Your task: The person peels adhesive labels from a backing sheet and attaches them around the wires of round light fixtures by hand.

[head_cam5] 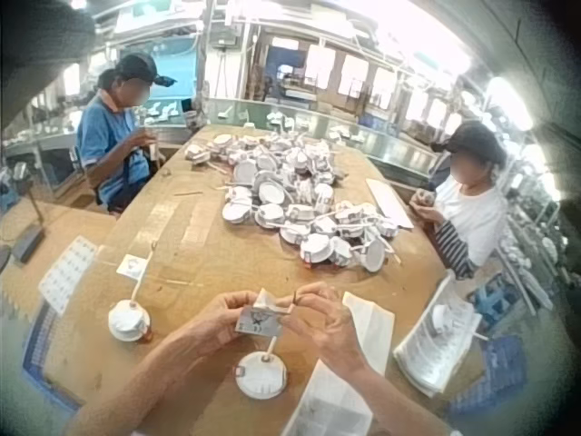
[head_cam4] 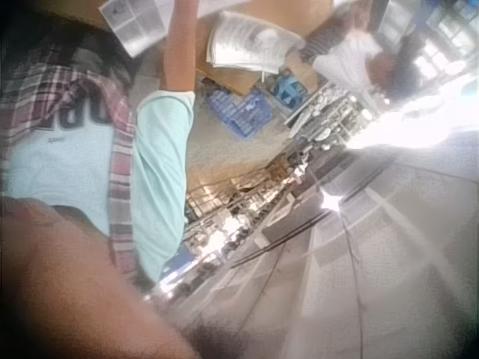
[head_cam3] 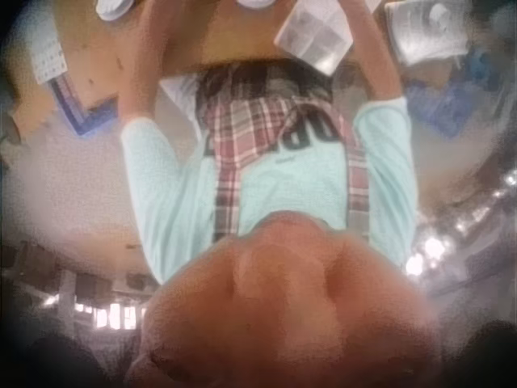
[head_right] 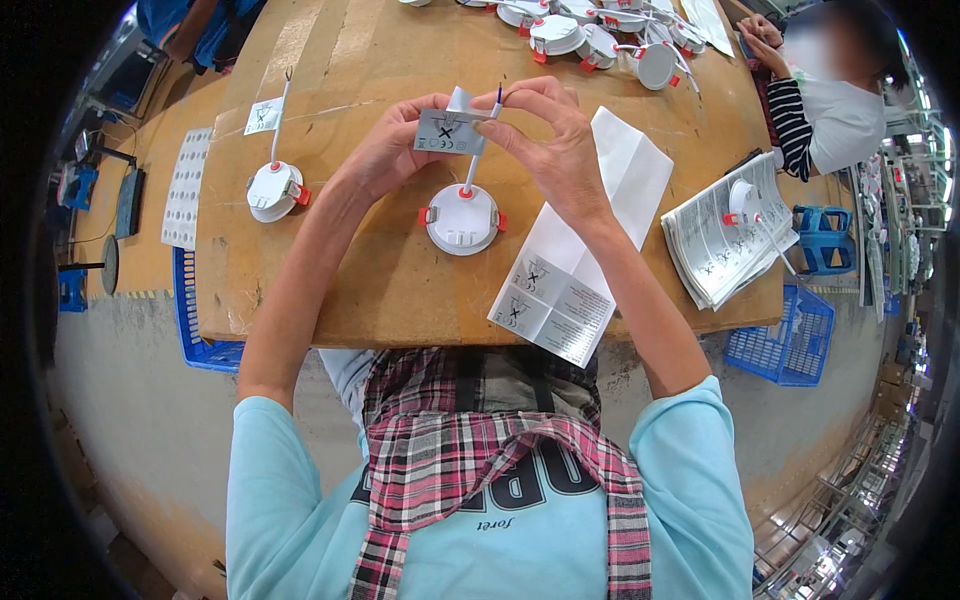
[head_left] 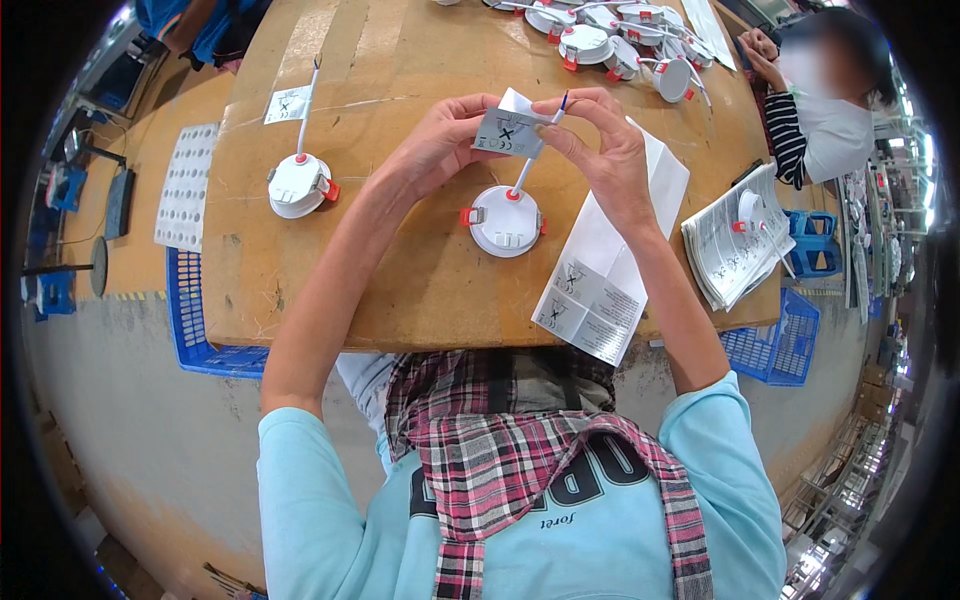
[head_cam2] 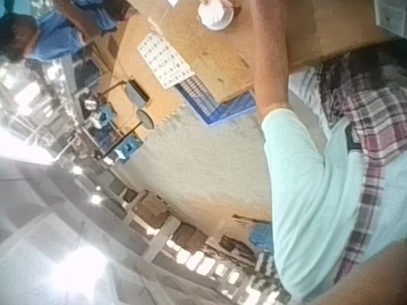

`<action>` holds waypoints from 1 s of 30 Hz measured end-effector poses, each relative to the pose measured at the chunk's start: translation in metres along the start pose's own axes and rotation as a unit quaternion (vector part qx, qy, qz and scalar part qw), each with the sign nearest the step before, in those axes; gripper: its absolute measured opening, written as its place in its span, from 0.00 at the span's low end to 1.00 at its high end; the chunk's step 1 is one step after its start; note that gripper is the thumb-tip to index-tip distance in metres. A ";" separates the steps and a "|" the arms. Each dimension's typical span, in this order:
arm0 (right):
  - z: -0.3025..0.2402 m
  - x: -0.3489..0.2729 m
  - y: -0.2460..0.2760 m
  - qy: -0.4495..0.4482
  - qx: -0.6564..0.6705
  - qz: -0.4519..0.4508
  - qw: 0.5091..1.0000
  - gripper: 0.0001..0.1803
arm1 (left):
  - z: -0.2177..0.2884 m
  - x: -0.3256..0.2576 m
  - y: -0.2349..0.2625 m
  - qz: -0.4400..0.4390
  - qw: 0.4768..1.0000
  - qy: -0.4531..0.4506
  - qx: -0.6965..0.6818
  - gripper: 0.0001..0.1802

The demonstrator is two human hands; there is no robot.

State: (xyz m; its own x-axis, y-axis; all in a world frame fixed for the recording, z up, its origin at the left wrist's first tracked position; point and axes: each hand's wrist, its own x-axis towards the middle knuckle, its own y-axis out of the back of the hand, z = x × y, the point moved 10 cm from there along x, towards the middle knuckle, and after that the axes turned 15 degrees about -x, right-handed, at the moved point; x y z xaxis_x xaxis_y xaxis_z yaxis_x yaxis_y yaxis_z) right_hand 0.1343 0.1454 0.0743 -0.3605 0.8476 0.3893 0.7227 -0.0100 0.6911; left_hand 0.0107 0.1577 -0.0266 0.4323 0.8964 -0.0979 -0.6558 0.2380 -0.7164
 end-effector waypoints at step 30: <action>0.032 -0.006 -0.009 -0.152 0.221 0.006 0.963 0.10 | 0.041 -0.025 -0.017 0.052 0.979 -0.121 0.159 0.15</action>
State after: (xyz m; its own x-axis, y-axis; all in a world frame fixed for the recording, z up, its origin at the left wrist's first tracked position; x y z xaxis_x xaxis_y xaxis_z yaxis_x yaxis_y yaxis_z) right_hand 0.1483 0.1576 0.0462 -0.2106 0.9655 0.1531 0.9301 0.1497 0.3355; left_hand -0.0147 0.1471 0.0164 0.2192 0.9751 0.0349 -0.8643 0.2107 -0.4568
